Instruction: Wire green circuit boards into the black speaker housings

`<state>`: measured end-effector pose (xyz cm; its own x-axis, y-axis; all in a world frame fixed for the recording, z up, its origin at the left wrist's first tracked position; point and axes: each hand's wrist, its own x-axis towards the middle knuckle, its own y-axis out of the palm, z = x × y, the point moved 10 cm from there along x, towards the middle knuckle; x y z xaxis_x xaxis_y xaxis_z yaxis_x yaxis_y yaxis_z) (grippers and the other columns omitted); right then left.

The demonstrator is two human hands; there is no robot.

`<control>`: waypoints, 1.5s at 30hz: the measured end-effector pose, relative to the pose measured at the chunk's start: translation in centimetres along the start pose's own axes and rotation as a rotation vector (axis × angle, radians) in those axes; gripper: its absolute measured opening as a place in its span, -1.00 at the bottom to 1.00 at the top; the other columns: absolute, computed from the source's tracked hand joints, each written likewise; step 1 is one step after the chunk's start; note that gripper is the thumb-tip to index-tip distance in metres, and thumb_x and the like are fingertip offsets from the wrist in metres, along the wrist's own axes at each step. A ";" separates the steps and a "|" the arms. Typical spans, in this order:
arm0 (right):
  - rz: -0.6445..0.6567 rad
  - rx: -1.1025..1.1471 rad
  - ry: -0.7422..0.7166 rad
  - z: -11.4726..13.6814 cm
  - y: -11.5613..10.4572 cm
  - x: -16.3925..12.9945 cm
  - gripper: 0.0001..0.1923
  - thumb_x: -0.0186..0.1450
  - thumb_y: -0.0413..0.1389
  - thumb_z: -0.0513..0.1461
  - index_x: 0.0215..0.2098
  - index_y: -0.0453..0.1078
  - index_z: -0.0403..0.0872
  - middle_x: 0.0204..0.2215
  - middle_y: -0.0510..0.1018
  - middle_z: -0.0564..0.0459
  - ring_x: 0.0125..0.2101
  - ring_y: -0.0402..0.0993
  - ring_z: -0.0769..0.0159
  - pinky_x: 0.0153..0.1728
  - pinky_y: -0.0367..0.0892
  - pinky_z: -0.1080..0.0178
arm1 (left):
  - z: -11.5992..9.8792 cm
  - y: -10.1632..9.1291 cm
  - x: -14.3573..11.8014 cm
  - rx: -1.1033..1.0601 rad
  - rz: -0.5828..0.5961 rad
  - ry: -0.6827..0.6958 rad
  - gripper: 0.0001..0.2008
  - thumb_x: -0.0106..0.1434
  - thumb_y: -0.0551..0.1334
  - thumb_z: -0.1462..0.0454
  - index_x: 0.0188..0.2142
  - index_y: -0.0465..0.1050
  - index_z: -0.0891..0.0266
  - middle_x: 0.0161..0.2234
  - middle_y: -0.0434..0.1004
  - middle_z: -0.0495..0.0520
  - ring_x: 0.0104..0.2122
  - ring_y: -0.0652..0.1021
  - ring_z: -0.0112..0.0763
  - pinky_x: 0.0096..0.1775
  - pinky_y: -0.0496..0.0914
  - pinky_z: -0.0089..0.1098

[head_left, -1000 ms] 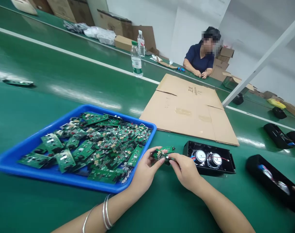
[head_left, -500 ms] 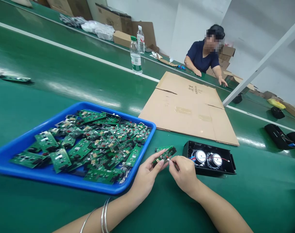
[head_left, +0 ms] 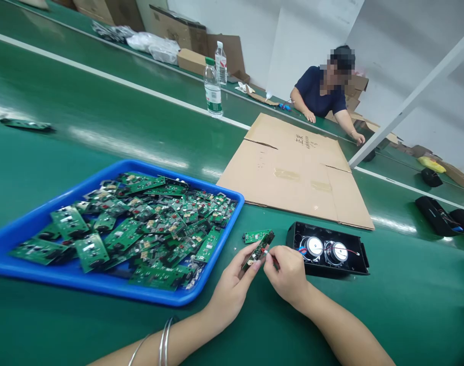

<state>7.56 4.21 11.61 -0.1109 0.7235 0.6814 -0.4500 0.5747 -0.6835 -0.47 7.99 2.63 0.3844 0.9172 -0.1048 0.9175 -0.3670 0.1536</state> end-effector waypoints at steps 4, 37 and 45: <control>-0.016 0.001 -0.021 0.2 -0.1 0.0 -0.76 0.30 -0.14 -0.31 -0.52 0.20 -0.09 -0.67 0.35 0.11 -0.64 0.26 0.43 -0.59 0.11 0.35 | 0.4 0.3 -0.1 -0.015 0.019 0.008 -0.56 0.13 0.15 0.07 -0.05 0.29 0.23 -0.02 0.42 0.15 0.06 0.35 -0.19 0.03 0.31 -0.29; 0.141 0.005 0.028 -1.7 -4.3 1.3 -0.81 0.33 -0.13 -0.26 -0.25 0.29 -0.12 -0.37 0.44 -0.04 -0.34 0.35 0.30 -0.33 0.30 0.25 | 0.4 1.1 0.3 -0.246 0.123 -0.308 -0.40 -0.04 0.33 0.08 -0.03 0.20 0.15 -0.19 0.49 0.13 -0.21 0.54 -0.12 -0.29 0.49 -0.24; 0.317 0.113 0.421 -12.0 -8.1 -1.4 -0.89 0.18 0.09 -0.36 -0.33 0.38 -0.07 -0.36 0.44 0.09 -0.47 0.38 0.45 -0.43 0.33 0.38 | -0.6 6.1 -1.9 -0.121 0.440 -0.335 -0.55 -0.13 0.39 0.17 -0.20 0.40 0.16 -0.35 0.56 0.10 -0.26 0.54 -0.16 -0.27 0.44 -0.29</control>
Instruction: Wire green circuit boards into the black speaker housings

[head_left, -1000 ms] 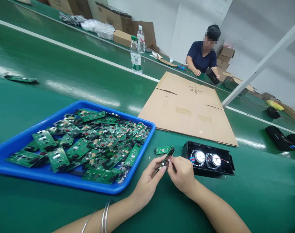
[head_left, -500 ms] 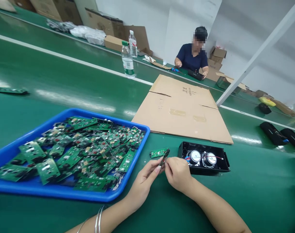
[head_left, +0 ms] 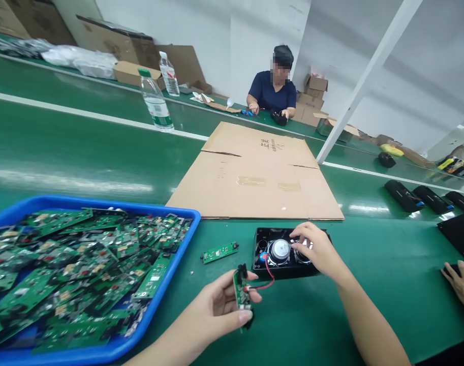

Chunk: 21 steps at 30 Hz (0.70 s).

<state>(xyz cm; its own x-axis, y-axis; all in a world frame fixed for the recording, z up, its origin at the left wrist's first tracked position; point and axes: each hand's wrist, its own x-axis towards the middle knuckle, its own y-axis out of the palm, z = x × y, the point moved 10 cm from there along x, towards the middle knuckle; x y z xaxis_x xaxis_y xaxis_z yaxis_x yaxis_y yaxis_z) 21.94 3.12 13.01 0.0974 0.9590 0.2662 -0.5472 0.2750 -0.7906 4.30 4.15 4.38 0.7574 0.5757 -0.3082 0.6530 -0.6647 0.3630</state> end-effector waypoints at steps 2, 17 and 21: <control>0.035 0.054 -0.025 -0.5 0.8 0.1 -0.88 0.17 0.08 -0.38 -0.39 0.41 -0.07 -0.39 0.50 0.09 -0.41 0.43 0.41 -0.36 0.34 0.36 | -0.8 1.7 1.0 0.060 0.021 0.039 -0.55 -0.12 0.38 0.18 -0.19 0.39 0.16 -0.26 0.56 0.13 -0.22 0.52 -0.18 -0.28 0.44 -0.33; 0.043 0.221 -0.046 -1.8 0.6 0.2 -0.85 0.19 0.08 -0.36 -0.44 0.48 -0.07 -0.53 0.54 0.14 -0.52 0.45 0.43 -0.45 0.33 0.41 | -4.6 4.0 5.5 0.199 -0.259 0.190 -0.62 -0.09 0.34 0.15 -0.26 0.36 0.19 -0.29 0.54 0.06 -0.31 0.55 -0.23 -0.22 0.46 -0.29; 0.109 0.194 -0.054 -1.7 0.5 0.2 -0.83 0.21 0.06 -0.38 -0.42 0.48 -0.08 -0.50 0.54 0.13 -0.50 0.45 0.43 -0.45 0.32 0.41 | -3.5 4.2 5.7 0.204 -0.240 0.147 -0.64 -0.05 0.30 0.08 -0.29 0.39 0.21 -0.27 0.52 0.07 -0.30 0.54 -0.24 -0.23 0.49 -0.30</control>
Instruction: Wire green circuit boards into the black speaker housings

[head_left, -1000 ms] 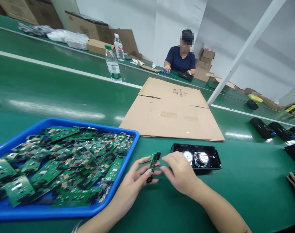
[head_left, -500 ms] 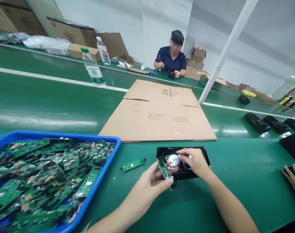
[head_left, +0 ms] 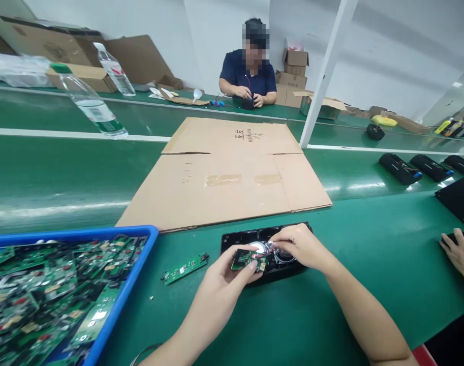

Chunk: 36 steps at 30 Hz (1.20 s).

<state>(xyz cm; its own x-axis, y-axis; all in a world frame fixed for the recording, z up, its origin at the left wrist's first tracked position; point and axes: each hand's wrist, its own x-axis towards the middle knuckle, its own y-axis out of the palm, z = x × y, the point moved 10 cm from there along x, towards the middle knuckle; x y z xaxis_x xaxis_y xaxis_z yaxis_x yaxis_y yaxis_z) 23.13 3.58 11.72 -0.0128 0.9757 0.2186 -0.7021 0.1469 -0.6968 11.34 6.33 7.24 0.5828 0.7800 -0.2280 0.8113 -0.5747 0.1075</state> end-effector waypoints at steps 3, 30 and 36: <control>0.047 -0.060 -0.048 0.5 0.5 0.0 -0.84 0.21 0.05 -0.40 -0.42 0.45 -0.10 -0.48 0.53 0.11 -0.45 0.43 0.42 -0.39 0.31 0.39 | 0.3 -0.3 0.3 0.069 -0.041 0.038 -0.67 0.01 0.25 0.07 -0.28 0.39 0.20 -0.25 0.53 0.07 -0.30 0.55 -0.24 -0.20 0.47 -0.30; -0.035 -0.767 -0.260 3.4 3.8 -1.1 -0.86 0.15 0.03 -0.37 -0.56 0.29 -0.10 -0.60 0.32 0.10 -0.55 0.22 0.39 -0.58 0.05 0.32 | 0.1 0.0 1.2 0.449 -0.013 0.177 -0.67 0.12 0.04 0.06 -0.19 0.32 0.17 -0.33 0.57 0.06 -0.35 0.58 -0.24 -0.34 0.47 -0.33; 0.005 -0.834 -0.255 3.7 4.6 -1.1 -0.87 0.16 0.03 -0.34 -0.54 0.28 -0.09 -0.58 0.34 0.08 -0.52 0.26 0.34 -0.62 0.03 0.31 | 0.2 -0.2 1.4 0.456 -0.015 0.156 -0.65 0.07 0.05 0.03 -0.23 0.33 0.16 -0.34 0.58 0.05 -0.36 0.59 -0.23 -0.35 0.47 -0.37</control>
<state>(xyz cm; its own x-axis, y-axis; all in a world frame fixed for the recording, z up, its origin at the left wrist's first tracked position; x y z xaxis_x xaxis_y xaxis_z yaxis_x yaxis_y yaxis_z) 17.31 2.54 10.83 -0.2435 0.9253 0.2906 0.0475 0.3107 -0.9493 11.97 7.47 6.72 0.5993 0.7970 -0.0750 0.7367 -0.5857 -0.3380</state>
